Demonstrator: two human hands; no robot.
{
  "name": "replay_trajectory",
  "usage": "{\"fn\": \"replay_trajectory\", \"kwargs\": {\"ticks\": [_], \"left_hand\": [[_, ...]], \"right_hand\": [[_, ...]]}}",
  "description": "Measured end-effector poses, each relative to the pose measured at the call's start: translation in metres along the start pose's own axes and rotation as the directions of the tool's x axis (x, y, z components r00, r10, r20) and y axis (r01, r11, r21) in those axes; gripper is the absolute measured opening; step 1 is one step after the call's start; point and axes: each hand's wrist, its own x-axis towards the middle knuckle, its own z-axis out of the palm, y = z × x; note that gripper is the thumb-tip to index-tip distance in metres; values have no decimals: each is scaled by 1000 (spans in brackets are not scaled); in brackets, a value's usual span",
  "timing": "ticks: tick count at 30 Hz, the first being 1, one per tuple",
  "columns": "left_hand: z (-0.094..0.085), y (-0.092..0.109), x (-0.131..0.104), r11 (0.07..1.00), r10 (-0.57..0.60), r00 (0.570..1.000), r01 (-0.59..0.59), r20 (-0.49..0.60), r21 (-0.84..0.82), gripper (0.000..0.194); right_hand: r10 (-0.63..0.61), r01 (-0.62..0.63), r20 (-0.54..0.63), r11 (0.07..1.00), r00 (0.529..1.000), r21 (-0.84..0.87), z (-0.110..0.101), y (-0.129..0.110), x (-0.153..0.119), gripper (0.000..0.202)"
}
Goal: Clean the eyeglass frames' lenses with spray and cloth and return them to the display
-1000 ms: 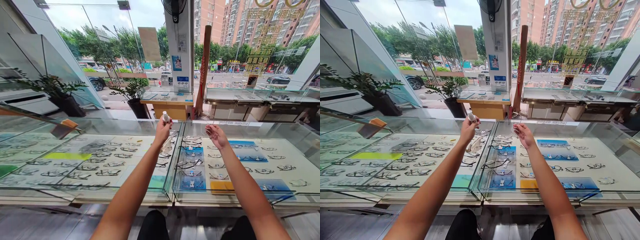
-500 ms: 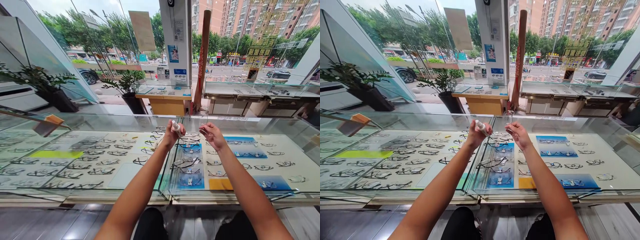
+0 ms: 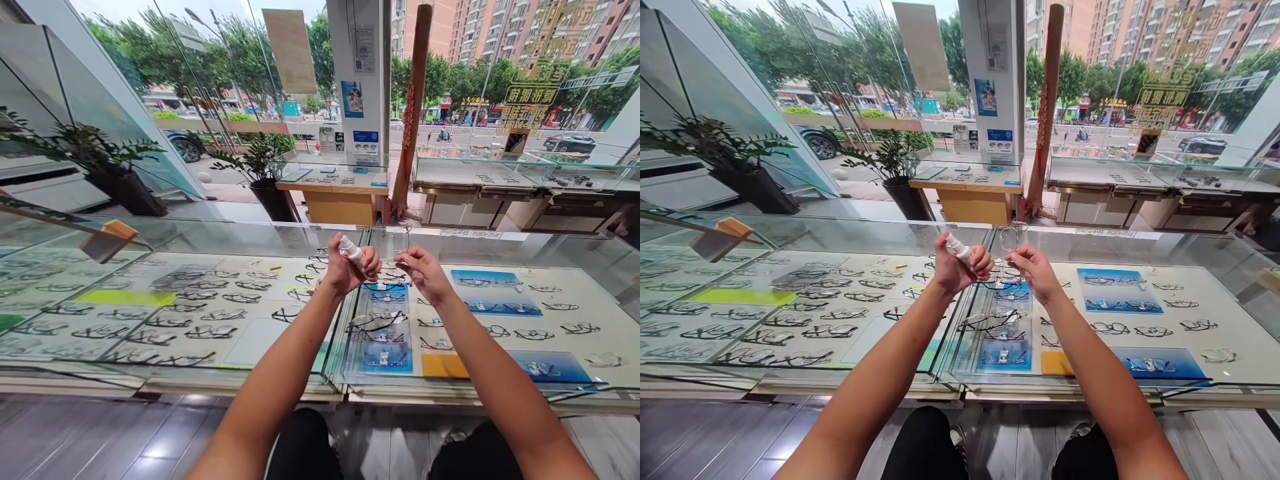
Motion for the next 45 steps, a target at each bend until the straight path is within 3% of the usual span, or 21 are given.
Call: {"fn": "replay_trajectory", "kwargs": {"ticks": [3,6,10,15,23,30,33,41,45], "left_hand": [[-1,-1,1,997,2,1000,-3,8,80,86],[-4,-7,5,961,71,995,-51,-64,273,84],[-10,-16,8,773,250,952,-88,-174,628,78],[-15,-23,7,609,293,943,-58,-157,791,72],[-14,-23,6,516,305,938,-18,-164,856,65],[-1,-17,0,394,186,980,-4,-76,919,63],[7,-18,-2,330,157,987,-11,-43,944,56],[8,-23,-3,335,153,988,-28,-25,942,59],[6,-21,-3,346,240,966,1,-90,938,59]], "right_hand": [[13,-13,7,1000,1000,-3,3,2,-1,46],[14,-13,27,999,1000,-42,3,4,-2,45],[1,8,67,991,998,-135,5,7,-3,45],[-8,30,90,970,996,-240,10,8,-5,46],[-12,38,102,964,995,-263,12,8,-7,48],[-47,38,-53,986,997,-165,6,6,0,47],[-30,22,-59,991,998,-129,5,5,1,47],[1,-7,-58,994,998,-105,4,6,0,46],[-15,7,-66,993,998,-122,-2,5,3,45]]}}
